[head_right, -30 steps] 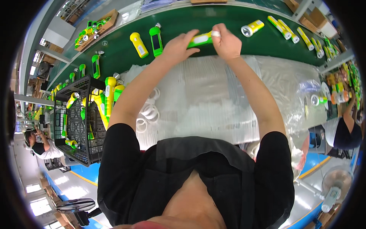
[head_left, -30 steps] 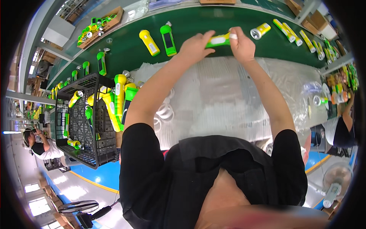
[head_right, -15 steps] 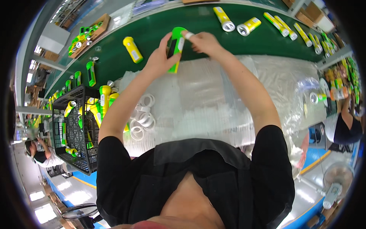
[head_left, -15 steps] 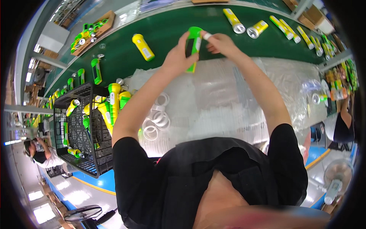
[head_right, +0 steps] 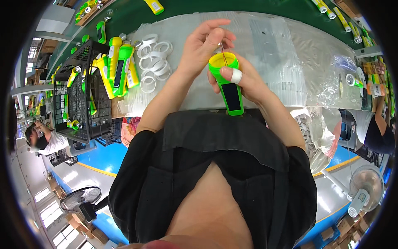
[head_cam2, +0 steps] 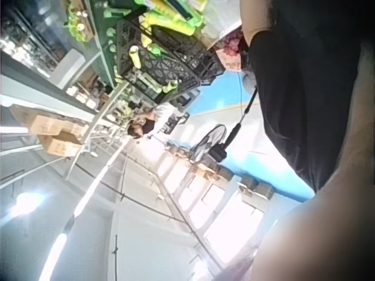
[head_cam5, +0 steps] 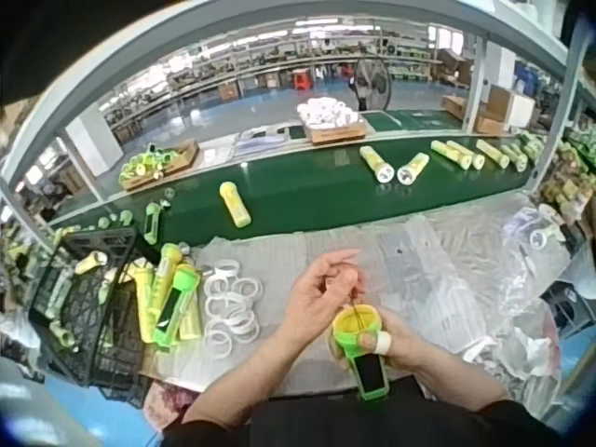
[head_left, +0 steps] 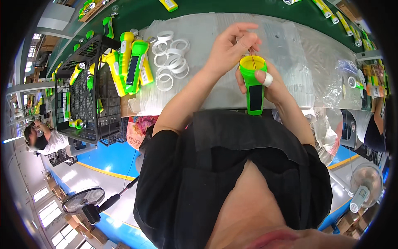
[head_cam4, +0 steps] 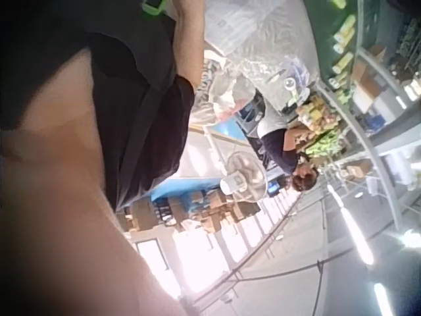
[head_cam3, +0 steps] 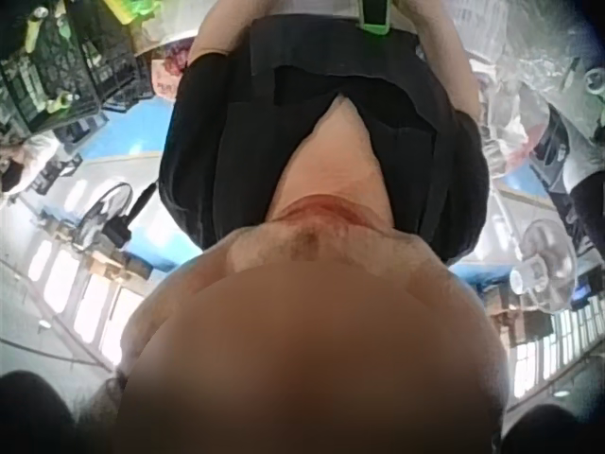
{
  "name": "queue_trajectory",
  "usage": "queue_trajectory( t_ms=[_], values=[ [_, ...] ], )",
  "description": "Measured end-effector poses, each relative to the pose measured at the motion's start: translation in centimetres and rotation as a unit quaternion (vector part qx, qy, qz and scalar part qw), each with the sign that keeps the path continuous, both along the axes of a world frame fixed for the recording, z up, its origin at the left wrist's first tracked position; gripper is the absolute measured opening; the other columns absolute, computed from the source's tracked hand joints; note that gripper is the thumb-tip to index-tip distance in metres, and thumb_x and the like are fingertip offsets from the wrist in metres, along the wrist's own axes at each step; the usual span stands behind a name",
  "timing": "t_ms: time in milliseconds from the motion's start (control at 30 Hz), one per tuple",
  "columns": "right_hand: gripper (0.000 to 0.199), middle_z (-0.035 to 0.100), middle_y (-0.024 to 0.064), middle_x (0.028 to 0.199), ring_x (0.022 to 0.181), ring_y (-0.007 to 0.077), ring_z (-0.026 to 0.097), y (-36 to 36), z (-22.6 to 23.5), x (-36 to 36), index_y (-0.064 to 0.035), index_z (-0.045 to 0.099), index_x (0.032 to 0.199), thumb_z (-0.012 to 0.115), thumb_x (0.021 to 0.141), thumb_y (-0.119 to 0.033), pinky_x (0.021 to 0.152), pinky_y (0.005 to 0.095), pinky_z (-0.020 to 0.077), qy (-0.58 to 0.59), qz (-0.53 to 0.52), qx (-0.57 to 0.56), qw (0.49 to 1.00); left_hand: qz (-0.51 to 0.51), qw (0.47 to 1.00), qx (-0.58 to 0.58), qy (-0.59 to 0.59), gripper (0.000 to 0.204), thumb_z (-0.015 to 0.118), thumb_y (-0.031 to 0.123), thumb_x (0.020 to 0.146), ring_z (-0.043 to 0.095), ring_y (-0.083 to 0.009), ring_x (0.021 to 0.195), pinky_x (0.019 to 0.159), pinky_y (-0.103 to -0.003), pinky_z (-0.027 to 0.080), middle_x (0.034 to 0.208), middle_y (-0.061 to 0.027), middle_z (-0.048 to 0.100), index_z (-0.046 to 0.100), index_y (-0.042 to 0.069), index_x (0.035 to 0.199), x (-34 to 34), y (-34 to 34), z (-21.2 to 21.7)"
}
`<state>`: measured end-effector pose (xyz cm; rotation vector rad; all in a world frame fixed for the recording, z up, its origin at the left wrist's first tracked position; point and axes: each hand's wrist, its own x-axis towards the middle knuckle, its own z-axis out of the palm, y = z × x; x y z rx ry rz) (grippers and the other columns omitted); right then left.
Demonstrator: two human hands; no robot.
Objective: Assembling plastic flashlight components including lenses and locking rings on an industrial production line.
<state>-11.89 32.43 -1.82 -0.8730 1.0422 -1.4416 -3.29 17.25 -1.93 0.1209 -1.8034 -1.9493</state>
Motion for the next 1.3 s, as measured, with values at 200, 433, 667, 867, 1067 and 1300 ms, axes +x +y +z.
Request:
queue_trajectory(
  t_ms=[200,433,667,867,1067,1300],
  values=[
    [0.06,0.064,0.014,0.101,0.082,0.0205,0.065,1.3,-0.3,0.9,-0.0009,0.048,0.126,0.054,0.095,-0.051,0.076,0.0333,0.0514,0.056,-0.025,-0.008,0.998,-0.161,0.945,-0.277,-0.059,0.033,0.046,0.023,0.102,0.061,-0.0214,0.109,0.089,-0.032,0.05,0.137,-0.0107,0.055,0.056,0.006,0.129,3.2,-1.1,4.6],
    [0.052,0.062,0.0114,0.106,0.089,0.0192,0.064,3.2,-1.1,1.6,-0.0015,0.046,0.129,0.055,0.098,-0.042,0.074,0.0325,0.0527,0.027,-0.089,-0.001,0.996,-0.181,0.806,-0.563,0.008,0.057,0.053,0.047,0.093,0.042,-0.0307,0.136,0.11,-0.046,0.03,0.138,-0.0104,0.054,0.053,0.01,0.136,1.0,2.5,5.1],
    [0.041,0.062,0.0112,0.091,0.072,0.0175,0.061,6.2,-1.1,-0.7,-0.0062,0.047,0.13,0.052,0.1,-0.035,0.064,0.0295,0.0481,-0.075,-0.279,-0.079,0.954,-0.039,0.977,-0.199,0.058,0.061,0.062,0.041,0.088,0.055,-0.0298,0.118,0.097,-0.039,0.044,0.127,-0.0153,0.06,0.05,0.005,0.136,-6.7,4.7,-0.7],
    [0.046,0.061,0.0131,0.091,0.071,0.0182,0.058,8.8,-2.4,-3.0,-0.0044,0.047,0.128,0.046,0.1,-0.04,0.064,0.0311,0.0473,-0.066,-0.368,-0.032,0.927,0.067,0.822,-0.564,-0.045,0.052,0.069,0.029,0.084,0.056,-0.0307,0.113,0.092,-0.041,0.046,0.119,-0.0139,0.063,0.056,0.004,0.128,-12.4,3.0,-8.1],
    [0.051,0.06,0.0138,0.091,0.07,0.0193,0.058,8.5,-2.5,-3.6,-0.0033,0.046,0.129,0.046,0.1,-0.045,0.064,0.0322,0.0469,-0.07,-0.349,-0.023,0.934,-0.04,0.776,-0.629,-0.025,0.049,0.07,0.029,0.084,0.058,-0.033,0.106,0.088,-0.042,0.048,0.11,-0.0149,0.064,0.059,0.004,0.124,-13.4,2.1,-7.3],
    [0.044,0.064,0.0119,0.09,0.072,0.0164,0.061,7.1,-1.7,-2.5,-0.0027,0.049,0.128,0.053,0.099,-0.036,0.064,0.0289,0.0493,-0.079,-0.26,-0.026,0.962,-0.031,0.922,-0.37,0.108,0.037,0.059,0.019,0.094,0.055,-0.028,0.104,0.09,-0.036,0.044,0.113,-0.0132,0.058,0.06,0.005,0.128,-5.6,3.7,-1.0]
  ],
)
